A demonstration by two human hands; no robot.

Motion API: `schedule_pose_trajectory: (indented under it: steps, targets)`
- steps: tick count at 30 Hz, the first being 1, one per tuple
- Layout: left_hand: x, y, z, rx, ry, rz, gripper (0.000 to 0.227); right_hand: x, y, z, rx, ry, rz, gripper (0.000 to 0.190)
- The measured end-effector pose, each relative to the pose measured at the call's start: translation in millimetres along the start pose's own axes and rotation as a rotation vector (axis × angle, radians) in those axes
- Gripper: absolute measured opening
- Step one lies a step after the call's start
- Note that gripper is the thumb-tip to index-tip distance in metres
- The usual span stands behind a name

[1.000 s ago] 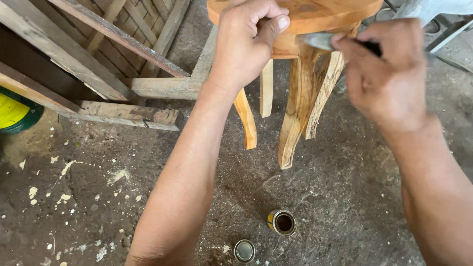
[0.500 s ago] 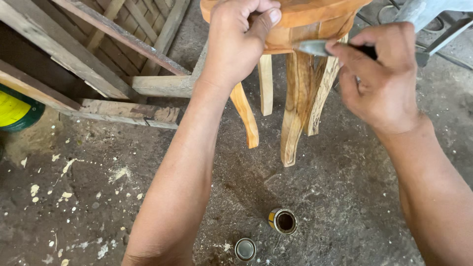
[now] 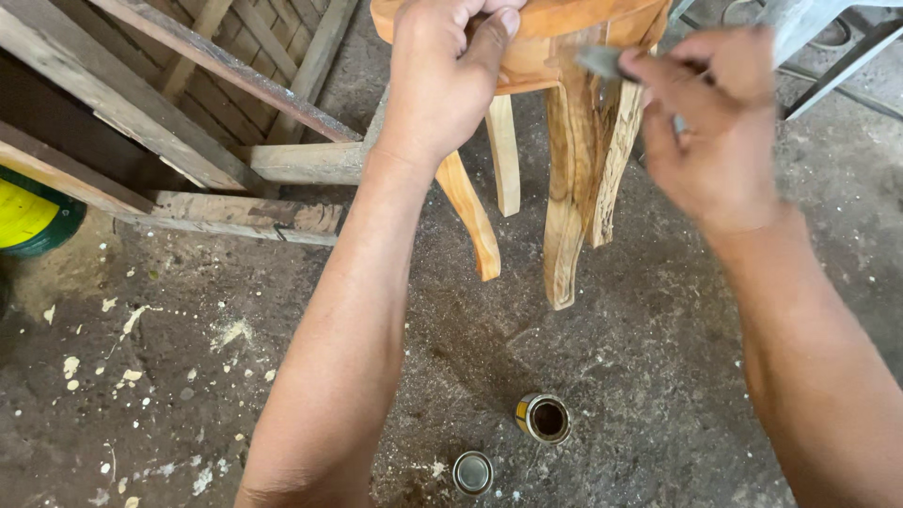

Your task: The person applies a liquid finish to a round wooden stool and its curved legs using a small brush, then uses a small knife to scrape or refine details on the underside and around the joints.

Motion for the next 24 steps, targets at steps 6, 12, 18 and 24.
schedule_pose_trajectory:
  steps: [6,12,18,24]
  targets:
    - [0,7,0,-0.054,0.04,-0.182,0.024,3,11,5,0.029,-0.05,-0.088,0.027]
    - [0,-5,-1,-0.009,0.038,-0.13,0.043,-8,58,13,-0.102,-0.077,-0.386,0.022]
    - [1,-5,-2,0.002,0.045,-0.206,0.052,-6,19,7,-0.164,-0.112,-0.47,0.026]
    - [-8,-28,0,0.102,-0.011,-0.143,0.064,-10,-9,-22,0.276,-0.182,-0.061,0.03]
Point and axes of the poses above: each hand's wrist, its own z-axis towards the middle knuckle, its own x-axis out of the palm, y = z × x, the point moved 8 cm from there along z, towards the middle knuckle, and after that the axes turned 14 degrees about y, right-handed, at the moved point
